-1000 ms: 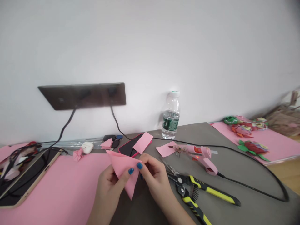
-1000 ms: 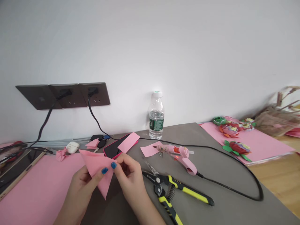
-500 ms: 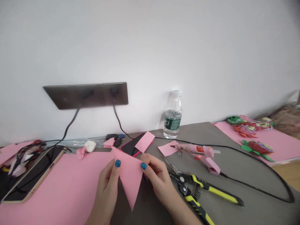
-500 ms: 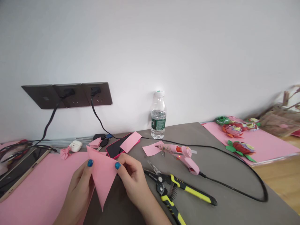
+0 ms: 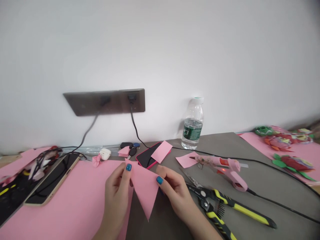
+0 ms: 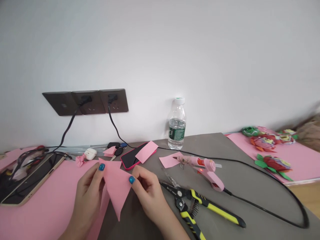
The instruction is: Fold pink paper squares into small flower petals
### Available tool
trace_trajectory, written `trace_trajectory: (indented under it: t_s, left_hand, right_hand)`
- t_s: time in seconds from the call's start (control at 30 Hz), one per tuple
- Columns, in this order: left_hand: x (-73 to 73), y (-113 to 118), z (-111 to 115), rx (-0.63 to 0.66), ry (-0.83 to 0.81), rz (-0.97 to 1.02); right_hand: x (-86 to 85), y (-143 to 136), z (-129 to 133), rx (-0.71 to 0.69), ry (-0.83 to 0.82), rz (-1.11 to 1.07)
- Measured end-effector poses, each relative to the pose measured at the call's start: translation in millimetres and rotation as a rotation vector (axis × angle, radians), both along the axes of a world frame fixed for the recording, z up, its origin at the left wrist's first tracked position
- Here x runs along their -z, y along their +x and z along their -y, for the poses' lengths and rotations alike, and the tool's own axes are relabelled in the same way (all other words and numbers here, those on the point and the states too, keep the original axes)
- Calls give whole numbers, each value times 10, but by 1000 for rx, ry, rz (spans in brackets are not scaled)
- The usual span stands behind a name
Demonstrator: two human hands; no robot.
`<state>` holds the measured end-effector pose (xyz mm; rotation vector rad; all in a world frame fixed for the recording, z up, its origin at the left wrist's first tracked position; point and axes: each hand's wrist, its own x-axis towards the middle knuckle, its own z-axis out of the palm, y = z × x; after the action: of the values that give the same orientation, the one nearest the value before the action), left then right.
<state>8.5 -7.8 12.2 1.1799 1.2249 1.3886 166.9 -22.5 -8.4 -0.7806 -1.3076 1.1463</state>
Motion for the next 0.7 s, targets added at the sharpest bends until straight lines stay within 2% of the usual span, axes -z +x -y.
trace_trajectory:
  t_s: [0.2, 0.57, 0.7]
  left_hand:
    - [-39, -58, -16, -4, 34, 32]
    - [-24, -152, -112, -56, 79, 6]
    - [-53, -127, -127, -55, 37, 61]
  right_hand:
    - [-10, 4, 12, -24, 9, 28]
    - [-51, 6, 21, -49, -22, 71]
    - [-23, 9, 8, -36, -28, 32]
